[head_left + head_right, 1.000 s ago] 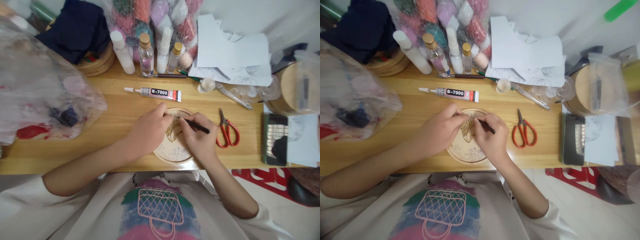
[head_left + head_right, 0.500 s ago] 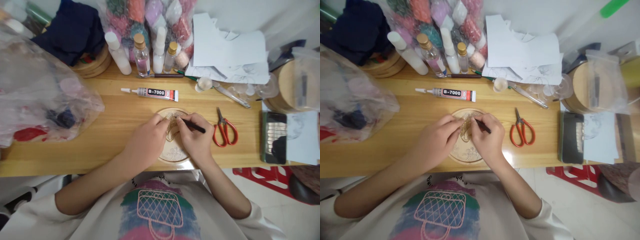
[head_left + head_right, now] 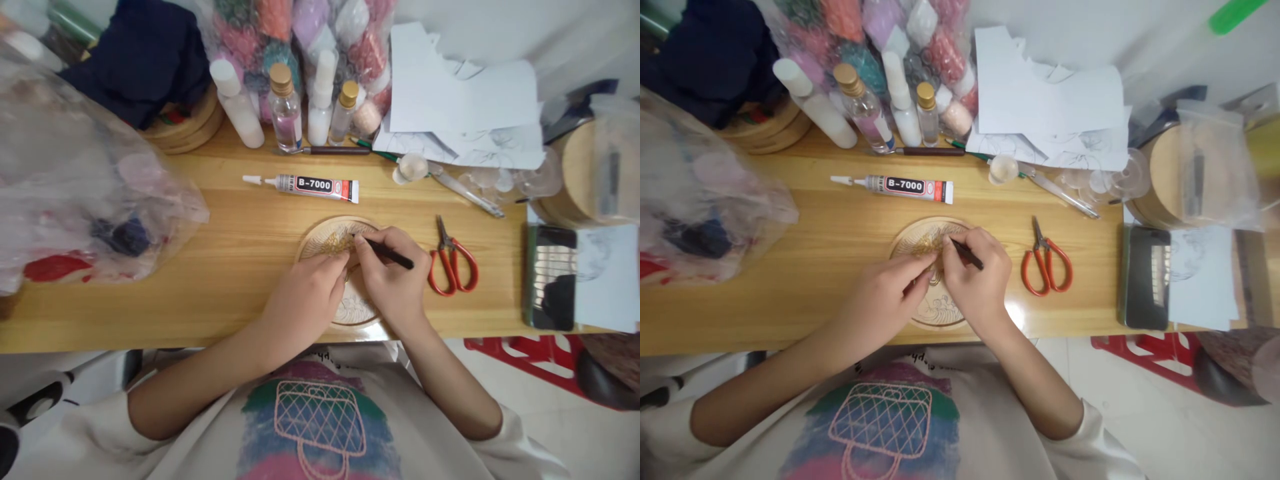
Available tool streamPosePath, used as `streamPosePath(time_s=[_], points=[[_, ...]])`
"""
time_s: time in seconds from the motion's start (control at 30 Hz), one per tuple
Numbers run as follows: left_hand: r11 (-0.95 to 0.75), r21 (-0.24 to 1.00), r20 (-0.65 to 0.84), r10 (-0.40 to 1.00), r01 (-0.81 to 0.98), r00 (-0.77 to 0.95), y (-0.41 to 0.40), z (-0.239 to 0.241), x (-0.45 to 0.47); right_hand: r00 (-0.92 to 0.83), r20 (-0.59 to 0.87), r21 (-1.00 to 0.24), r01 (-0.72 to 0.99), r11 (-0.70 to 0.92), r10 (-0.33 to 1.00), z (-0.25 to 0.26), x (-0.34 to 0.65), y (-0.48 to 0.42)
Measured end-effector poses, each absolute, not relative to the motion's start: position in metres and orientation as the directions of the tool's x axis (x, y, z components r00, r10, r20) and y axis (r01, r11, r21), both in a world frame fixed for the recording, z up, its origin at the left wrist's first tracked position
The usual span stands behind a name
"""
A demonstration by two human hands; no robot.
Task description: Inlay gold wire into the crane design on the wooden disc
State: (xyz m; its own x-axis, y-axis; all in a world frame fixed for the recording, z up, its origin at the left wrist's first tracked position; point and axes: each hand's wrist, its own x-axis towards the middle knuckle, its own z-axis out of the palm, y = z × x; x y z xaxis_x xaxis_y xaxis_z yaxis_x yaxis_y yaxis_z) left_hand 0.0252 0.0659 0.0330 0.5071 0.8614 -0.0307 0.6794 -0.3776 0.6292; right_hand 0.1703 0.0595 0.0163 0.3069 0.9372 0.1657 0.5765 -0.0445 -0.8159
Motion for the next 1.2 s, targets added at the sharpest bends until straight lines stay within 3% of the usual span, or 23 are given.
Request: streamPosePath(time_s=[0.13, 0.43, 0.7, 0.97, 1.2], points=[[-0.327, 0.677, -0.027, 0.884, 0.659, 0.466, 0.066, 0.031, 0.030, 0.314, 0.172, -0.812, 0.582, -0.046, 0.934, 0.016, 0.170, 0.059], [-0.094, 0.749, -0.250, 0.876, 0.656, 0.412, 0.067, 0.031, 0.039, 0.319, 0.174, -0.809, 0.585, -0.050, 0.932, 0.016, 0.171, 0.060], [-0.037, 0.824, -0.221, 0.897, 0.565, 0.381, 0.065, 0.025, 0.042, 0.326, 0.160, -0.823, 0.565, -0.056, 0.932, 0.016, 0.170, 0.059], [0.052, 0.813, -0.309, 0.882, 0.580, 0.355, 0.066, 0.026, 0.046, 0.332, 0.168, -0.825, 0.562, -0.052, 0.928, 0.014, 0.170, 0.059], [0.050, 0.823, -0.296, 0.888, 0.566, 0.352, 0.066, 0.025, 0.049, 0.334, 0.169, -0.834, 0.550, -0.047, 0.927, 0.013, 0.171, 0.058]])
